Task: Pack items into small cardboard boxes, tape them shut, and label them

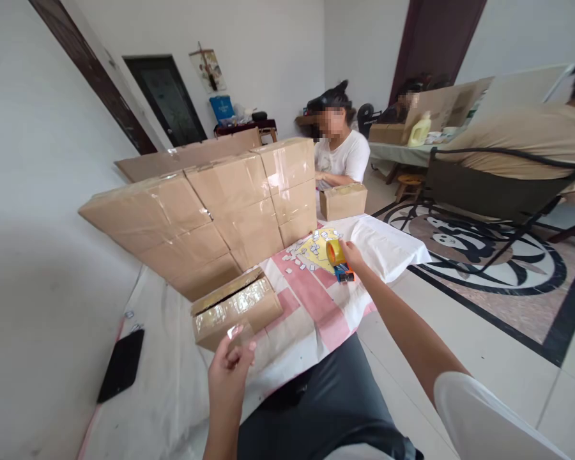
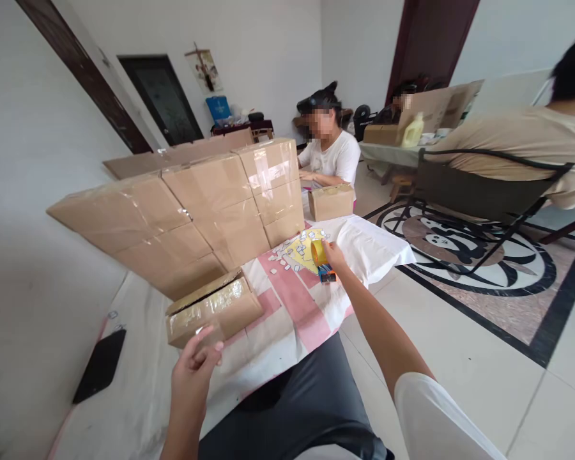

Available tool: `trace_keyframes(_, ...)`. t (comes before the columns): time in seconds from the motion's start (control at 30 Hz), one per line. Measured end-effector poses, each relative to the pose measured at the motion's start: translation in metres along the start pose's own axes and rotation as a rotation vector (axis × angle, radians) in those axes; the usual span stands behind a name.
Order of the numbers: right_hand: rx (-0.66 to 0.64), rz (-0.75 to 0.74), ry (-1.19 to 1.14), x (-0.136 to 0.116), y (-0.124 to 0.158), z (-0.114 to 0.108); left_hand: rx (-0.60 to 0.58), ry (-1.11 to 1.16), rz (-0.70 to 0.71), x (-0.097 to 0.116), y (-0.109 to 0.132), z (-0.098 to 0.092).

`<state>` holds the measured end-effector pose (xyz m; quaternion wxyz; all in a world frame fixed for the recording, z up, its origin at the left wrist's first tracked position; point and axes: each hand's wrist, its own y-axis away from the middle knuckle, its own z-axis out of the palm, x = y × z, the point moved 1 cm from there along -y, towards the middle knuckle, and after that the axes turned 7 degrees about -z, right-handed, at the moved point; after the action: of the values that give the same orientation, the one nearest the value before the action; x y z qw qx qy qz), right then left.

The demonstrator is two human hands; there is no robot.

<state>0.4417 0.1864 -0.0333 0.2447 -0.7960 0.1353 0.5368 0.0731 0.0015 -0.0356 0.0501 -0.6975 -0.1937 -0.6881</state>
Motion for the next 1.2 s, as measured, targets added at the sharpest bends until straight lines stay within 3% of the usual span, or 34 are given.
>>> trace_keyframes(0.13,0.027,-0.179,0.079,-0.015,0.041,0.01,-0.052,-0.019,0.023,-0.001,-0.007,0.004)
trace_keyframes(0.2,-0.169,-0.398,-0.006,-0.035,0.08,0.026,-0.068,-0.038,0.015,-0.004,-0.01,0.006)
trace_keyframes(0.27,-0.491,-0.587,-0.179,-0.061,0.123,0.045,-0.091,-0.043,0.026,-0.006,-0.011,0.009)
trace_keyframes(0.33,-0.697,-0.621,-0.313,-0.087,0.158,0.063,-0.131,-0.048,0.067,-0.007,-0.011,0.01)
trace_keyframes(0.43,-0.807,-0.595,-0.357,-0.115,0.187,0.081,-0.184,-0.101,0.125,-0.008,-0.006,0.009)
trace_keyframes(0.57,-0.868,-0.624,-0.307,-0.129,0.195,0.088,-0.129,-0.123,0.12,-0.011,0.001,0.005)
trace_keyframes(0.77,-0.786,-0.774,-0.247,-0.148,0.174,0.077,-0.135,-0.202,0.073,-0.026,0.002,-0.004)
trace_keyframes(1.0,-1.012,-0.87,-0.025,-0.155,0.172,0.09,-0.181,-0.184,0.208,-0.018,-0.002,-0.017)
trace_keyframes(1.2,-0.954,-0.961,-0.05,-0.157,0.179,0.098,-0.167,-0.109,0.157,-0.022,-0.004,-0.019)
